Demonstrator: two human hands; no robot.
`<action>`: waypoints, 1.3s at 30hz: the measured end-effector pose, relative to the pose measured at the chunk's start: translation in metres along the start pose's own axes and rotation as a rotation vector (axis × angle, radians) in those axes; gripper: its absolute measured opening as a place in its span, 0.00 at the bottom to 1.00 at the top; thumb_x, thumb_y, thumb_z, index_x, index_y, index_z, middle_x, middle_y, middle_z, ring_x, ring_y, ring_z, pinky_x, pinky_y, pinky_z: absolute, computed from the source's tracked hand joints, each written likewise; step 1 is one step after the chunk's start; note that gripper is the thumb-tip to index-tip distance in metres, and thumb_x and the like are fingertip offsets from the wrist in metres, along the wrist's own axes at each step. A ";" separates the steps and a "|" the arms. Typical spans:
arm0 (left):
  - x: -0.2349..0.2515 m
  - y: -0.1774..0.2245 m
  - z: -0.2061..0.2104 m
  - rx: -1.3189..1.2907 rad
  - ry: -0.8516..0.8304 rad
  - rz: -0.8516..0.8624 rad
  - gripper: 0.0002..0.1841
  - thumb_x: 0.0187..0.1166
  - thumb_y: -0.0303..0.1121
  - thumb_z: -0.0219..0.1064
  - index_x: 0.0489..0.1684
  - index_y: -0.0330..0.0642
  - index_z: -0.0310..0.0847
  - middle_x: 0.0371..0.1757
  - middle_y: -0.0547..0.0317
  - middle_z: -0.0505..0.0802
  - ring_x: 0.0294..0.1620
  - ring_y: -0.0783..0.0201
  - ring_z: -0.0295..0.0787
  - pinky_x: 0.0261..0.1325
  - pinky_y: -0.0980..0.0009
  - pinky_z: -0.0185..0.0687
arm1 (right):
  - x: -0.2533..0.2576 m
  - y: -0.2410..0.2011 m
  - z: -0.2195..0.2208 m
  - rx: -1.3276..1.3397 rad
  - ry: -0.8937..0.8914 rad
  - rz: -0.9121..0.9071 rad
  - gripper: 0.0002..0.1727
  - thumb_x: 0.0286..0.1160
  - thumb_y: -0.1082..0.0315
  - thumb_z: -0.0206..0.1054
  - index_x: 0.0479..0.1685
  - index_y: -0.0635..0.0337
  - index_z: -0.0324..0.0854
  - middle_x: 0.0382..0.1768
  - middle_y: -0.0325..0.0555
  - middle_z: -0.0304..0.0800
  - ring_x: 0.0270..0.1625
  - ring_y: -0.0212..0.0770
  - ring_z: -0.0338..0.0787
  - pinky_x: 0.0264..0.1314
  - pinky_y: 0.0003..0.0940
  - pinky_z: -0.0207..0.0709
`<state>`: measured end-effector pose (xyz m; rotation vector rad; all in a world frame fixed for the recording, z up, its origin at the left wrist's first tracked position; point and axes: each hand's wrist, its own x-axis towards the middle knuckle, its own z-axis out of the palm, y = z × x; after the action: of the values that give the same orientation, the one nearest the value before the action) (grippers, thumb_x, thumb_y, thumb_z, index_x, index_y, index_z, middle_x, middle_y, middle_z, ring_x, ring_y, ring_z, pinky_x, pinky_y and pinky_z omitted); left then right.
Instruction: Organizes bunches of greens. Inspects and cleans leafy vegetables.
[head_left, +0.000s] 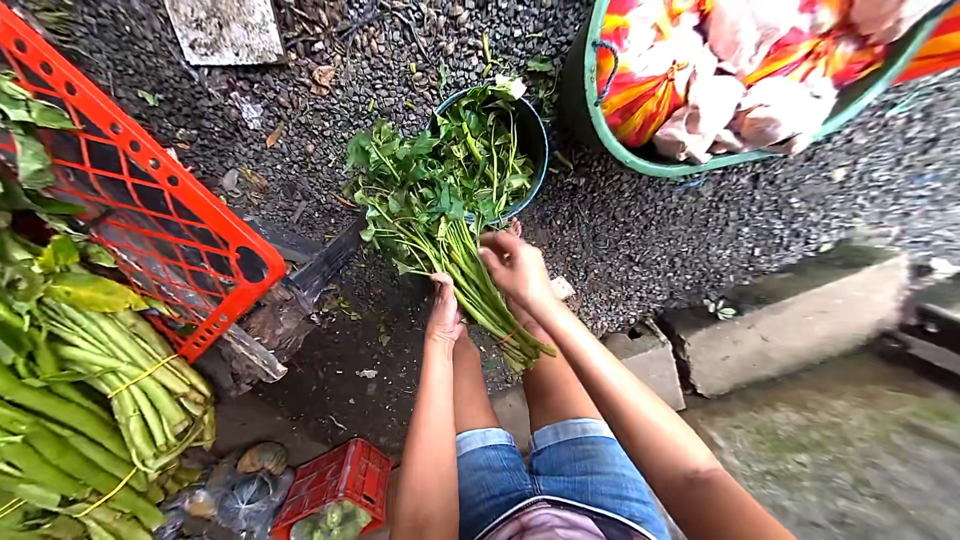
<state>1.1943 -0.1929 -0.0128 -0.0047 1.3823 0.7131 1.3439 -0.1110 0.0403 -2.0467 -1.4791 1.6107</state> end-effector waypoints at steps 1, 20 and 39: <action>0.000 -0.006 0.002 -0.005 -0.001 0.026 0.38 0.84 0.69 0.43 0.87 0.56 0.61 0.70 0.58 0.88 0.69 0.64 0.85 0.68 0.59 0.85 | -0.004 -0.009 0.008 0.030 -0.035 0.002 0.19 0.87 0.52 0.63 0.60 0.56 0.88 0.44 0.52 0.95 0.45 0.52 0.94 0.50 0.60 0.87; 0.027 0.001 0.049 0.083 0.331 -0.046 0.42 0.74 0.81 0.42 0.61 0.57 0.84 0.48 0.58 0.93 0.42 0.64 0.89 0.40 0.61 0.86 | -0.055 0.011 0.051 0.791 0.113 0.013 0.09 0.89 0.71 0.51 0.60 0.60 0.68 0.32 0.41 0.82 0.38 0.35 0.86 0.50 0.35 0.84; 0.044 0.010 -0.028 0.100 0.431 0.000 0.38 0.86 0.68 0.46 0.78 0.44 0.74 0.70 0.49 0.88 0.69 0.58 0.86 0.71 0.52 0.83 | -0.040 -0.010 0.005 0.121 0.151 -0.228 0.21 0.91 0.63 0.55 0.73 0.68 0.69 0.49 0.52 0.90 0.44 0.39 0.92 0.49 0.40 0.90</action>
<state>1.1653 -0.1759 -0.0545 -0.0837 1.8296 0.6646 1.3366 -0.1378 0.0710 -1.8169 -1.4627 1.3911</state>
